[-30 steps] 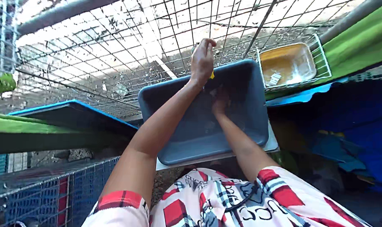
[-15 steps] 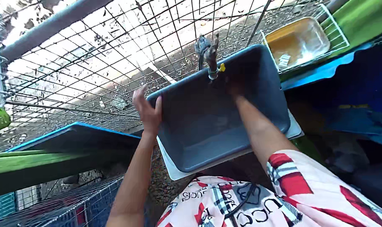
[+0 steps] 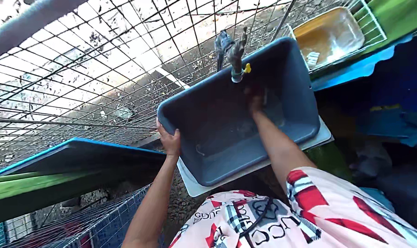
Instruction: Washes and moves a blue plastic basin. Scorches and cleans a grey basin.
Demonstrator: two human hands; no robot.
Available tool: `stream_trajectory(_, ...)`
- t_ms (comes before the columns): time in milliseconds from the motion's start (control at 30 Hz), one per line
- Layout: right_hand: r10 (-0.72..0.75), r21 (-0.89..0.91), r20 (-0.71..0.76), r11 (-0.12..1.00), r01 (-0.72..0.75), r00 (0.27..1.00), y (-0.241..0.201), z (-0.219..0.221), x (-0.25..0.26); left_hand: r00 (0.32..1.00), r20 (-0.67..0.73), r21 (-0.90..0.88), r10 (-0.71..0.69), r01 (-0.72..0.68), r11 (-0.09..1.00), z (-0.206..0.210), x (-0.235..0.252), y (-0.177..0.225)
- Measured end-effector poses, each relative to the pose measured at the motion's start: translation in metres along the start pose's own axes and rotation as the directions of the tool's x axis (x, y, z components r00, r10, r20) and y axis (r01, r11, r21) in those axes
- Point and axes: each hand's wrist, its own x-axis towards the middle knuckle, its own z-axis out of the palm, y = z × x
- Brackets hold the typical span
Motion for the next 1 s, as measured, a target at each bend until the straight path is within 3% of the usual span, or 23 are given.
stream_trajectory(67,0.115,0.073,-0.108,0.992,-0.107,0.988,-0.019,0.014,-0.009,1.0,-0.003,0.006,0.017,-0.017,1.0,0.002,-0.001,-0.002)
stream_trajectory(100,0.13,0.148,-0.043,0.981,-0.122,0.991,-0.045,0.031,-0.031,1.0,-0.002,0.013,0.02,-0.02,1.0,0.002,0.0,-0.002)
stream_trajectory(167,-0.118,0.258,0.207,0.964,0.062,0.971,-0.089,0.065,-0.085,1.0,-0.005,0.016,0.021,-0.021,1.0,0.002,0.001,0.0)
stream_trajectory(233,-0.421,0.33,0.328,0.89,0.315,0.846,-0.101,0.072,-0.101,1.0,-0.011,0.014,0.019,-0.018,1.0,0.002,0.0,-0.001)
stream_trajectory(267,-0.442,0.323,0.359,0.885,0.336,0.822,-0.096,0.063,-0.091,1.0,-0.016,0.02,0.015,-0.015,1.0,0.002,0.0,0.0)
stream_trajectory(300,-0.369,0.284,0.366,0.919,0.275,0.855,-0.084,0.047,-0.073,1.0,-0.018,0.018,0.009,-0.008,1.0,0.003,0.001,0.001)
stream_trajectory(367,-0.147,0.129,0.144,0.983,0.129,0.979,-0.041,0.019,-0.032,1.0,-0.019,0.008,-0.001,0.001,1.0,0.003,-0.001,0.001)
stream_trajectory(400,-0.003,0.084,0.036,0.996,0.0,0.999,-0.02,0.004,-0.01,1.0,-0.028,0.009,0.01,-0.01,1.0,0.003,0.0,0.001)
stream_trajectory(467,0.206,0.089,-0.167,0.977,-0.194,0.964,0.0,-0.002,0.021,0.998,-0.042,0.013,0.037,-0.036,0.999,0.005,0.002,-0.001)
stream_trajectory(500,0.269,0.168,-0.198,0.957,-0.238,0.942,-0.012,0.004,0.019,0.998,-0.043,0.015,0.038,-0.038,0.999,0.004,0.001,-0.002)
stream_trajectory(533,0.251,0.236,-0.137,0.948,-0.214,0.958,-0.037,0.016,0.004,0.998,-0.048,0.019,0.039,-0.038,0.999,0.003,0.001,-0.004)
stream_trajectory(567,0.115,0.207,-0.018,0.972,-0.109,0.993,-0.063,0.033,-0.017,0.998,-0.05,0.02,0.038,-0.037,0.999,0.003,0.002,-0.005)
stream_trajectory(600,-0.107,0.154,0.124,0.984,0.088,0.987,-0.083,0.055,-0.04,0.998,-0.048,0.023,0.038,-0.037,0.999,0.004,0.002,-0.005)
stream_trajectory(667,-0.492,0.195,0.36,0.87,0.452,0.792,-0.107,0.083,-0.055,0.999,-0.042,0.051,0.034,-0.032,0.998,0.003,-0.001,-0.002)
stream_trajectory(700,-0.564,0.235,0.42,0.824,0.515,0.711,-0.11,0.082,-0.043,0.999,-0.039,0.068,0.038,-0.035,0.997,0.002,-0.001,-0.001)
stream_trajectory(733,-0.559,0.279,0.448,0.829,0.485,0.698,-0.106,0.073,-0.022,0.999,-0.033,0.079,0.038,-0.035,0.996,0.002,0.0,0.001)
stream_trajectory(800,-0.437,0.307,0.425,0.894,0.328,0.793,-0.076,0.046,0.019,0.999,-0.029,0.082,0.024,-0.022,0.996,0.003,-0.001,0.002)
stream_trajectory(867,-0.257,0.197,0.343,0.96,0.198,0.904,-0.034,0.019,0.046,0.999,-0.037,0.076,0.016,-0.013,0.997,0.004,-0.001,0.005)
stream_trajectory(933,-0.029,0.016,0.142,1.0,0.027,0.989,-0.007,-0.013,0.065,0.999,-0.036,0.082,0.018,-0.015,0.997,0.007,-0.002,0.009)
stream_trajectory(1000,0.141,-0.097,-0.062,0.984,-0.147,0.988,0.005,-0.013,0.082,1.0,-0.029,0.096,0.008,-0.006,0.995,0.007,-0.003,0.01)
